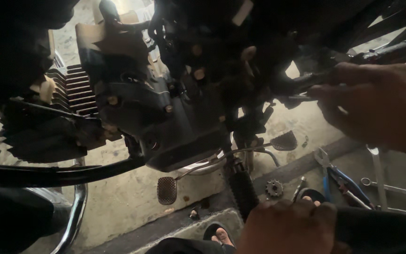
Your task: The person is working on a motorcycle engine, using a screwdriver to adjust or tighten components. The task involves precise hand movements and tool manipulation.
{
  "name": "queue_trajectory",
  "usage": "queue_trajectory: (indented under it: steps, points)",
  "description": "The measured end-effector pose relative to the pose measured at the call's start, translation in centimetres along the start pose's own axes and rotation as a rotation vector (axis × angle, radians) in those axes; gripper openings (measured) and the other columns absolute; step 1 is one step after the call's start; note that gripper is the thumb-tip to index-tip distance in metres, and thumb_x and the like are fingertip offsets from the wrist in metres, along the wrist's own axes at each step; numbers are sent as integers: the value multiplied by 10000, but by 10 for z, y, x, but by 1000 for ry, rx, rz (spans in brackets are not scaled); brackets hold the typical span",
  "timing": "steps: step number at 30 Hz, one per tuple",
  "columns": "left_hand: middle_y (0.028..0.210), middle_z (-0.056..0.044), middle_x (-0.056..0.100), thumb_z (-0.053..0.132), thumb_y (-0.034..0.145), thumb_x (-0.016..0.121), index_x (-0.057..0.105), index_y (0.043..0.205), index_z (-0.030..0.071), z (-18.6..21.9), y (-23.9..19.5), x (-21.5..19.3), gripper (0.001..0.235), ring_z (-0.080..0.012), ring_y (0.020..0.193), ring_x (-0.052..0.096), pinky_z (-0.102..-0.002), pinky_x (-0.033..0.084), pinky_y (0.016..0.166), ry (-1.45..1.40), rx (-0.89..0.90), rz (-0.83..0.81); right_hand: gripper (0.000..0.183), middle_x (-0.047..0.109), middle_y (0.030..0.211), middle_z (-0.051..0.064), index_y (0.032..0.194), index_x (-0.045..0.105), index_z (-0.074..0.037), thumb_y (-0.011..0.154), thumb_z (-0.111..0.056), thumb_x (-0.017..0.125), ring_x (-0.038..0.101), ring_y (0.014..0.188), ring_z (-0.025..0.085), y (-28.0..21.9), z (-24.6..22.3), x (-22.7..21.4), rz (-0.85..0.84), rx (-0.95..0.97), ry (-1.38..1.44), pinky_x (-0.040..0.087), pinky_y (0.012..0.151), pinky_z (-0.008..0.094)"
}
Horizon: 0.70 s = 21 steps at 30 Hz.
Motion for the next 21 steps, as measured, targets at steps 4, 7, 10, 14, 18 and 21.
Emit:
queue_trajectory:
  steps: [4, 7, 10, 14, 18, 21]
  points:
    - [926, -147, 746, 531, 1035, 606, 695, 1073, 19, 3, 4, 6, 521, -290, 811, 776, -491, 623, 782, -52, -38, -123, 365, 710, 1219, -15, 1232, 696, -207, 874, -258, 649, 742, 871, 137, -10, 16, 8, -113, 360, 269, 614, 635, 288]
    - [961, -142, 743, 514, 964, 667, 689, 1094, 14, 6, 9, 5, 517, -310, 867, 766, -512, 609, 794, -48, -43, -150, 346, 691, 1213, -25, 1276, 699, -232, 953, -328, 623, 733, 721, 73, -11, 22, 5, -225, 539, 404, 596, 523, 237]
    - [961, -139, 746, 484, 937, 681, 683, 1117, 22, 4, 10, 6, 496, -307, 888, 763, -507, 593, 855, -73, -66, -223, 282, 661, 1235, 27, 1220, 704, -228, 977, -323, 595, 714, 688, 56, 0, 28, -12, -283, 531, 408, 586, 507, 200]
    - [979, -137, 748, 472, 954, 672, 689, 1141, 35, 2, 10, 6, 476, -303, 910, 769, -498, 588, 890, -70, -89, -240, 319, 676, 1178, 9, 1271, 717, -283, 978, -302, 593, 705, 691, 57, 9, 34, -17, -288, 560, 505, 582, 492, 188]
    - [1010, -144, 752, 479, 964, 662, 692, 1171, 28, 3, 11, 8, 497, -319, 940, 765, -509, 583, 892, -59, -68, -267, 324, 702, 1096, 4, 1266, 727, -238, 964, -262, 613, 699, 664, 55, 7, 32, -6, -170, 559, 551, 523, 463, 230]
    - [1024, -167, 747, 489, 977, 651, 685, 1195, 22, 5, 12, 6, 516, -337, 950, 760, -517, 579, 892, -79, -89, -297, 300, 726, 1094, 27, 1208, 737, -196, 931, -255, 640, 700, 748, 67, 4, 30, -9, -14, 505, 510, 567, 459, 188]
Point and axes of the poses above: each hand's wrist, its own y-axis towards the middle knuckle, its own x-axis out of the palm, z = x × y, the point moved 7 cm from there along y, towards the middle knuckle
